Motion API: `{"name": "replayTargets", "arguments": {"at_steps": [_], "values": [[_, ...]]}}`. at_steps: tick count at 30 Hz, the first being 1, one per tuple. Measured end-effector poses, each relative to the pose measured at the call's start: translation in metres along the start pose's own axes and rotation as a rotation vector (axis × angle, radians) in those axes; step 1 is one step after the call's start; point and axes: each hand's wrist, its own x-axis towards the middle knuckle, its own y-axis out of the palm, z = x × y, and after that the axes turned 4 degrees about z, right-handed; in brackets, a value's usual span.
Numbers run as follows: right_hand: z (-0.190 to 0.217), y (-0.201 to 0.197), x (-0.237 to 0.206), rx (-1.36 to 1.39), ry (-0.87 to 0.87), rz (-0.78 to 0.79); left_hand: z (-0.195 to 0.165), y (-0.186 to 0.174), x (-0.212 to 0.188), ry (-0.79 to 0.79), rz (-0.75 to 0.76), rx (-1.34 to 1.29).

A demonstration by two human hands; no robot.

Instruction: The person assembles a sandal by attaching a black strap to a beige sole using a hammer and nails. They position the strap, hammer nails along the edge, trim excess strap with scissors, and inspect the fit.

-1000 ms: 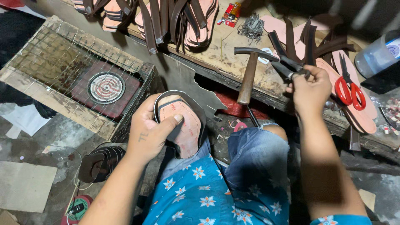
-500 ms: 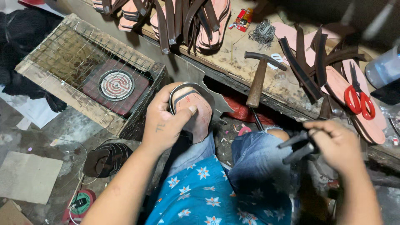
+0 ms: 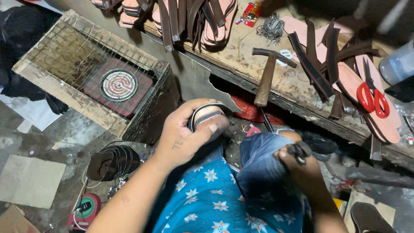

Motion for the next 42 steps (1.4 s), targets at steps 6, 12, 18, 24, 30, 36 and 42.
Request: {"name": "replayTargets", "arguments": {"at_steps": [6,12,18,24,30,36,42], "values": [[0.088,0.013,-0.044,-0.174,0.317,0.316,-0.01,0.031,-0.011,0.169,-0.012,0.304],[0.146,0.002,-0.068,-0.438,0.215,0.6,-0.007,0.063,-0.024,0.408,0.065,0.503],[0.168,0.006,-0.087,-0.785,0.397,0.573,0.002,0.08,-0.036,0.5,0.175,0.576],[0.169,0.01,-0.09,-0.939,0.57,0.623,0.007,0.086,-0.045,0.527,0.27,0.612],[0.166,0.007,-0.094,-0.932,0.451,0.64,0.012,0.09,-0.051,0.56,0.299,0.597],[0.167,0.008,-0.088,-0.995,0.455,0.687,0.015,0.09,-0.051,0.57,0.312,0.628],[0.162,0.015,-0.089,-0.973,0.324,0.546,0.013,0.088,-0.043,0.548,0.296,0.604]]}}
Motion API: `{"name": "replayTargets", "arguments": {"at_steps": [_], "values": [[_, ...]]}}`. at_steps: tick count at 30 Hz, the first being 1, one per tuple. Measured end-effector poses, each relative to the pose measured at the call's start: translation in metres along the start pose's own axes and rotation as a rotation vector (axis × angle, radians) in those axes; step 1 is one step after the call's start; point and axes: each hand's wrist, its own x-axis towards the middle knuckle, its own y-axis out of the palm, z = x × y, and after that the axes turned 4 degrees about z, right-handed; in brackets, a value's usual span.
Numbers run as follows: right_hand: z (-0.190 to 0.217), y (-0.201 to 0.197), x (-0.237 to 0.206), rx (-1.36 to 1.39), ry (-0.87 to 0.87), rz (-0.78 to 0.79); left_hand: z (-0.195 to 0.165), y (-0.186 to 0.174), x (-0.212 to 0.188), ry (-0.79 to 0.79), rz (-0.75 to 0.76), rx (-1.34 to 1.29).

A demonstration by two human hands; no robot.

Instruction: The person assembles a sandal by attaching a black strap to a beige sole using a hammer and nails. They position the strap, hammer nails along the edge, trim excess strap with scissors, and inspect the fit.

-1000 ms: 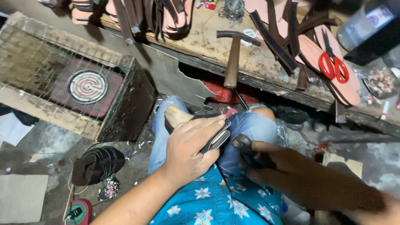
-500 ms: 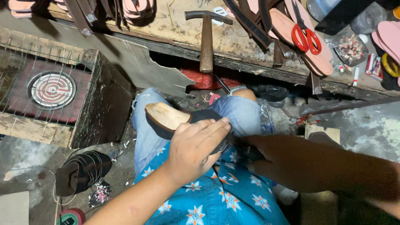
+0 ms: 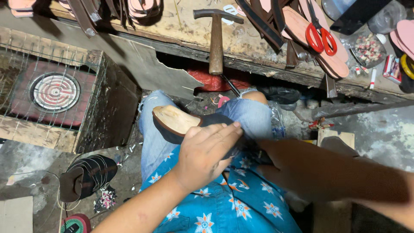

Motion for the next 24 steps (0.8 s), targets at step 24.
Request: {"name": "replayTargets", "arguments": {"at_steps": [24], "values": [[0.053,-0.014,0.08,0.161,-0.468,-0.6,0.044,-0.061,0.023,-0.325,-0.284,-0.172]]}}
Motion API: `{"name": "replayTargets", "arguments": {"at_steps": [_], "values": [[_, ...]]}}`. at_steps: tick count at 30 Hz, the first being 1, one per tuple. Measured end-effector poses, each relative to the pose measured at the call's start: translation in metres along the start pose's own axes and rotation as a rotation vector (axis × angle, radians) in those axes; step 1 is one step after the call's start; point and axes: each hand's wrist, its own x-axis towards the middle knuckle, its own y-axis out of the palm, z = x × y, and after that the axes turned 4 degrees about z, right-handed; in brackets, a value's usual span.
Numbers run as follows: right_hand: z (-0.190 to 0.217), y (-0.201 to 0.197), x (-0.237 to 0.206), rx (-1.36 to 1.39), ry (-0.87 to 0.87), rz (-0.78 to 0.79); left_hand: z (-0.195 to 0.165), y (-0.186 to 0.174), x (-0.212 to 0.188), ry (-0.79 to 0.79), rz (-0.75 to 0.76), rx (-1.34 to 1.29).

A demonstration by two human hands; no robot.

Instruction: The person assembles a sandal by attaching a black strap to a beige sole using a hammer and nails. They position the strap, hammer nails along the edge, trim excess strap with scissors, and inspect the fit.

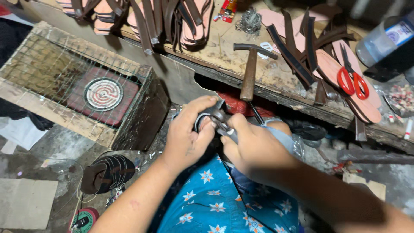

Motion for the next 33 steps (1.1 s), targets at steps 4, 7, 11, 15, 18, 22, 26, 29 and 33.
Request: {"name": "replayTargets", "arguments": {"at_steps": [4,7,11,15,18,22,26,29,33], "values": [[-0.01,0.036,0.03,-0.016,-0.165,-0.283,0.007,-0.015,0.011,0.068,0.019,-0.078],[-0.017,0.054,0.048,0.044,-0.059,-0.274,0.013,-0.025,0.015,0.057,0.002,-0.093],[-0.024,0.076,0.071,0.052,-0.263,-0.427,0.026,-0.027,0.021,-0.003,-0.085,-0.092],[-0.03,0.093,0.089,0.019,-0.386,-0.54,0.039,-0.025,0.026,-0.031,-0.171,0.003],[-0.027,0.096,0.099,-0.002,-0.323,-0.541,0.043,-0.026,0.029,-0.01,-0.191,0.067],[-0.005,0.082,0.092,-0.003,-0.262,-0.474,0.042,-0.027,0.034,-0.009,-0.209,0.109],[0.021,0.056,0.052,-0.116,-0.039,-0.163,0.033,-0.034,0.031,0.013,-0.171,0.091],[0.026,0.038,0.024,-0.162,0.043,0.014,0.017,-0.03,0.015,0.028,-0.093,0.072],[0.028,0.037,0.021,-0.181,0.038,0.012,0.0,-0.033,0.004,-0.037,-0.076,-0.014]]}}
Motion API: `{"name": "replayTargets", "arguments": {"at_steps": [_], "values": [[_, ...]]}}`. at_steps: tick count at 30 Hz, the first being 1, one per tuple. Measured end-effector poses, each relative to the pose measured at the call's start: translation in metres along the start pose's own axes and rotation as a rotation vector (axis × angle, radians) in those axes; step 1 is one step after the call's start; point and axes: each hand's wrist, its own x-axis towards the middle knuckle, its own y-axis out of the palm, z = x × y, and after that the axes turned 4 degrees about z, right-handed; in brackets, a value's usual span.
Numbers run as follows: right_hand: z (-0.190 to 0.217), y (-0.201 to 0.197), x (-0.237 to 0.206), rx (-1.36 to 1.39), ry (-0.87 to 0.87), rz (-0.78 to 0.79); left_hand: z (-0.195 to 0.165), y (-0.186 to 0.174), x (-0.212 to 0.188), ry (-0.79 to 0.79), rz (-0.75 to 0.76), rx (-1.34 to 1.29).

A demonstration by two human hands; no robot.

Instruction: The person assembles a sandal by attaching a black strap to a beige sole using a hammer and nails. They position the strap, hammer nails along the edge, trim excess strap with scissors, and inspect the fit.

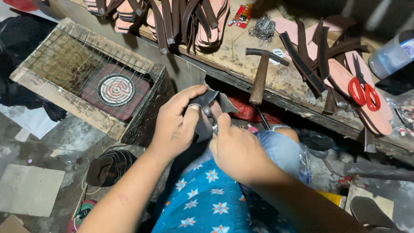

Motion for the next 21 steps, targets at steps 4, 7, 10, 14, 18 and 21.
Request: {"name": "replayTargets", "arguments": {"at_steps": [4,7,10,14,18,21], "values": [[0.008,0.011,0.001,-0.058,0.017,0.047,-0.01,-0.007,0.0,-0.251,-0.015,-0.221],[0.012,0.018,0.001,-0.039,-0.061,-0.026,-0.01,-0.009,0.004,-0.48,-0.035,-0.273],[0.01,0.021,0.004,-0.047,-0.058,-0.01,-0.004,-0.012,0.009,-0.518,-0.02,-0.332],[0.007,0.024,0.01,-0.023,-0.083,-0.033,0.006,-0.018,0.016,-0.354,0.05,-0.273],[0.004,0.028,0.015,-0.008,-0.155,-0.12,0.007,-0.021,0.023,-0.405,0.038,-0.195],[-0.013,0.032,0.01,0.055,-0.209,-0.183,0.005,-0.016,0.027,-0.4,0.001,-0.033]]}}
